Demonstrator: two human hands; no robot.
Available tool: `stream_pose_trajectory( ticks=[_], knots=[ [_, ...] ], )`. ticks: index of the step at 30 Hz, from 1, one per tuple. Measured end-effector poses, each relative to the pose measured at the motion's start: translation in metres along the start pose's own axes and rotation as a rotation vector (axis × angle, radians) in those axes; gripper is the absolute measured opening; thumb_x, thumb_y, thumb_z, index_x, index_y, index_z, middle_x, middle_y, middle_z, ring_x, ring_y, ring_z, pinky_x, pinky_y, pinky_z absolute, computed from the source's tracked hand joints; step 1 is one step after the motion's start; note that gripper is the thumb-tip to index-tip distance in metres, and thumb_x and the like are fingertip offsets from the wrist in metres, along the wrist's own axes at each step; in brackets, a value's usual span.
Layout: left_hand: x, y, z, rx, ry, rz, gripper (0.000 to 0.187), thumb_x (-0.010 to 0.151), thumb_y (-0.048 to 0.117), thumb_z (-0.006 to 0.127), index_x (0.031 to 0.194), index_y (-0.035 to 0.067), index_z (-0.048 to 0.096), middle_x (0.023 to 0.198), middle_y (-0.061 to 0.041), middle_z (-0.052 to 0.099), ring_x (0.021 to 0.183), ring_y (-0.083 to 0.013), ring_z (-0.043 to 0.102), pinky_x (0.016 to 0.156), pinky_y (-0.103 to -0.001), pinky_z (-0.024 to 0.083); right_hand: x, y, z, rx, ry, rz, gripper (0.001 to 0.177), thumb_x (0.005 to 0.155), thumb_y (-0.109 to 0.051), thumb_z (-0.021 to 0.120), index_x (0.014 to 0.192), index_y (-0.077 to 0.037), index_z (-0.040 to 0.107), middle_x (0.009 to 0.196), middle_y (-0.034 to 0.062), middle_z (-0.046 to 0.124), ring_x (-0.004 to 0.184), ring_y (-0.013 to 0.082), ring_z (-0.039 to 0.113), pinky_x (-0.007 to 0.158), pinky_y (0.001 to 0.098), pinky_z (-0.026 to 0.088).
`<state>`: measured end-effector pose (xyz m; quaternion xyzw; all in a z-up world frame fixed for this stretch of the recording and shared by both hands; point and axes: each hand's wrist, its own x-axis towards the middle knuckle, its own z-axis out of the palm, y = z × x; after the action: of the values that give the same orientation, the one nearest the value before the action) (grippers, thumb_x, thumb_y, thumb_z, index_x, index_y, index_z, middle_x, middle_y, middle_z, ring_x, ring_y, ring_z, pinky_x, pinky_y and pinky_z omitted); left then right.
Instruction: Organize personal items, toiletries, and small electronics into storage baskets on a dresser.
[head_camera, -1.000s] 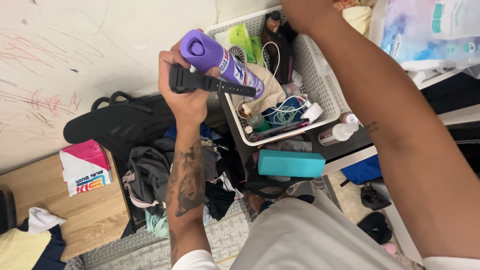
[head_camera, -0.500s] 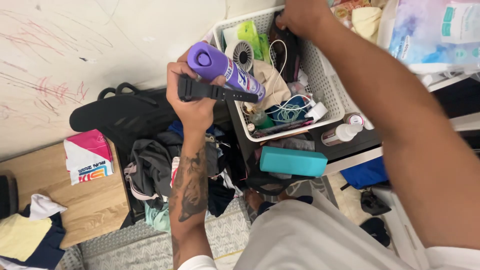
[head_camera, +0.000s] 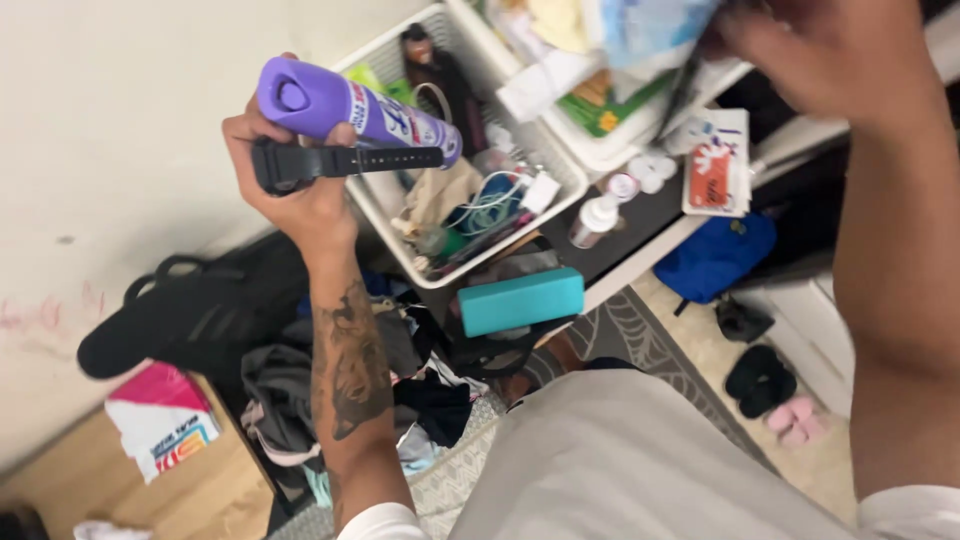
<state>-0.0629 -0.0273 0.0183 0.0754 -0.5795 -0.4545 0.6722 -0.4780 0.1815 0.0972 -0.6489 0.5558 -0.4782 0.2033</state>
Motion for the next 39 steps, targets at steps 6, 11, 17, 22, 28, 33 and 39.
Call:
stream_pose_trajectory(
  ticks=[6,11,17,22,28,33,39],
  knots=[
    [0.003,-0.012,0.029,0.004,-0.066,-0.033,0.052,0.094,0.005,0.09,0.114,0.009,0.042,0.139,-0.025,0.058,0.141,-0.0311,0.054,0.122,-0.043,0.039,-0.138,0.09,-0.001,0.209,0.31,0.211,0.032,0.106,0.01,0.065,0.134,0.003,0.051,0.116,0.0104,0.064,0.103,0.0163,0.067,0.085,0.0334,0.063],
    [-0.001,-0.006,0.053,0.075,-0.079,-0.009,0.054,0.094,0.007,0.092,0.113,0.008,0.042,0.14,-0.025,0.06,0.14,-0.0306,0.056,0.121,-0.042,0.039,-0.141,0.08,0.024,0.363,0.437,0.326,0.053,0.092,0.013,0.066,0.14,-0.004,0.048,0.121,0.007,0.065,0.1,0.0143,0.07,0.073,0.0313,0.063],
    [-0.02,-0.002,0.057,0.191,-0.017,0.042,0.054,0.094,0.008,0.094,0.111,0.008,0.043,0.134,-0.019,0.06,0.129,-0.0242,0.057,0.117,-0.037,0.041,-0.164,0.206,0.03,0.291,0.547,0.313,0.02,0.11,0.009,0.066,0.13,0.009,0.069,0.104,0.0128,0.064,0.082,0.0148,0.055,0.073,0.0255,0.05],
    [-0.039,0.002,0.061,0.377,0.042,0.085,0.056,0.093,0.005,0.096,0.113,0.007,0.044,0.131,-0.015,0.06,0.122,-0.0189,0.057,0.113,-0.032,0.041,-0.133,0.15,0.039,0.4,0.453,0.195,0.055,0.09,0.018,0.08,0.137,0.004,0.056,0.115,0.0112,0.069,0.096,0.0134,0.071,0.085,0.0263,0.061],
    [-0.064,0.01,0.077,0.415,0.107,0.082,0.054,0.094,0.002,0.094,0.112,0.007,0.043,0.13,-0.012,0.06,0.117,-0.0158,0.057,0.107,-0.029,0.043,-0.102,0.07,0.025,0.388,0.499,0.082,0.073,0.081,0.01,0.078,0.144,-0.008,0.045,0.103,0.0035,0.071,0.082,0.0083,0.067,0.071,0.0199,0.055],
    [-0.077,0.02,0.088,0.422,0.128,0.082,0.053,0.095,0.0,0.093,0.112,0.007,0.043,0.127,-0.011,0.059,0.11,-0.0135,0.056,0.102,-0.028,0.045,-0.082,0.079,0.019,-0.418,0.317,-0.68,0.03,0.074,0.01,0.086,0.095,-0.004,0.07,0.104,0.0101,0.073,0.096,0.0298,0.071,0.083,0.0414,0.061],
    [-0.073,0.032,0.095,0.436,0.112,0.077,0.052,0.094,-0.001,0.091,0.111,0.007,0.043,0.128,-0.011,0.06,0.113,-0.0137,0.058,0.104,-0.028,0.047,-0.048,0.071,0.06,-0.691,0.19,-0.874,0.013,0.085,-0.001,0.08,0.098,-0.004,0.077,0.099,0.008,0.071,0.092,0.027,0.068,0.076,0.0381,0.056]
  ],
)
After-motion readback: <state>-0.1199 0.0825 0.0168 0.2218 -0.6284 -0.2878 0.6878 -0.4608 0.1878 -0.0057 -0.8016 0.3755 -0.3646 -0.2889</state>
